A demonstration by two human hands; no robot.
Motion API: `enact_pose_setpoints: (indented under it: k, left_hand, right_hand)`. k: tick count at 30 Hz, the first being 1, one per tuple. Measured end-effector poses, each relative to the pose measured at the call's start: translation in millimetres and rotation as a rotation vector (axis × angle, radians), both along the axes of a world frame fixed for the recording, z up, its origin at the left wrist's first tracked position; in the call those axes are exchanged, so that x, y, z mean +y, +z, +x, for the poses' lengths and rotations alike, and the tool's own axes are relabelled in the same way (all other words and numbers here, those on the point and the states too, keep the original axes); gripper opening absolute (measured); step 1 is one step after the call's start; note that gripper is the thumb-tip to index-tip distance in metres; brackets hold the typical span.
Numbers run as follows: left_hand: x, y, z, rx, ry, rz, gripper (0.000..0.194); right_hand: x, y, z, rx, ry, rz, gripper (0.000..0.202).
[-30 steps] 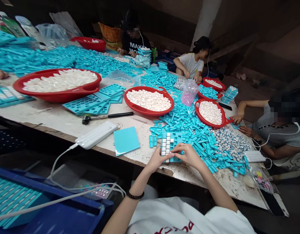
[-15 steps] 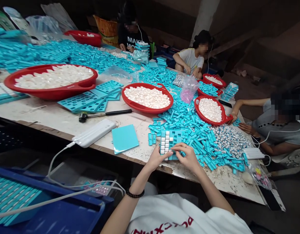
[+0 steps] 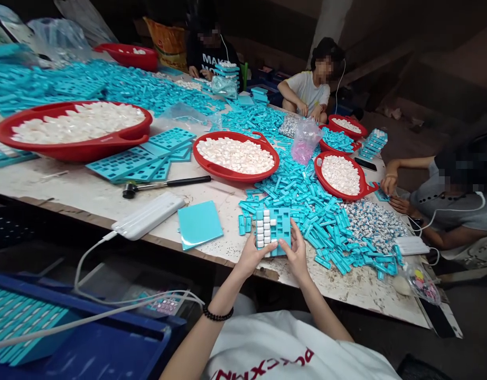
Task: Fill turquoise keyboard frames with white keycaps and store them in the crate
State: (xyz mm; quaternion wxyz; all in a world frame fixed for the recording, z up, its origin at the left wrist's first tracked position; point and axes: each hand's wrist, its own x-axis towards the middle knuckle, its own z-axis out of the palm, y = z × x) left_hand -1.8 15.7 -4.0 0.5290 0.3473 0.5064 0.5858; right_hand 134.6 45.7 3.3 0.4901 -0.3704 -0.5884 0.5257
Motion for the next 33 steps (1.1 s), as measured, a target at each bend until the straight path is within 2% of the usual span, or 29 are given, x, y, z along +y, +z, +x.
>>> enact_pose_setpoints:
  k: [6,13,15,19,23,28,33]
  left_hand:
    - [0,2.2,-5,0.030,-0.027,-0.035,0.068]
    - [-7,5.4,-9,0.158,-0.072,-0.044,0.066]
    - [-9,1.5,-10,0.191,-0.078,-0.047,0.063]
    - [-4,-16.8,-16,0.174,-0.044,-0.045,0.062]
    - [2,-30.1,-21,0.211,-0.079,-0.064,0.068]
    - [0,-31.2,-20,0.198,-0.103,-0.081,0.082]
    - [1,-31.0,-14,0.235,0.059,-0.067,0.107]
  right_hand:
    - [3,4.2,0,0.026,0.015,-0.089,0.087]
    - [7,-5.7,-1,0.123,0.011,-0.190,0.098]
    - [8,-10.0,-3,0.160,0.022,-0.203,0.097]
    - [10,-19.1,-9,0.241,0.005,-0.215,0.090]
    - [8,-20.4,-9,0.248,-0.010,-0.177,0.083]
    - [7,-19.5,-8,0.249,-0.004,-0.175,0.086]
    - [9,-29.2,-13,0.246,-0.064,-0.163,0.089]
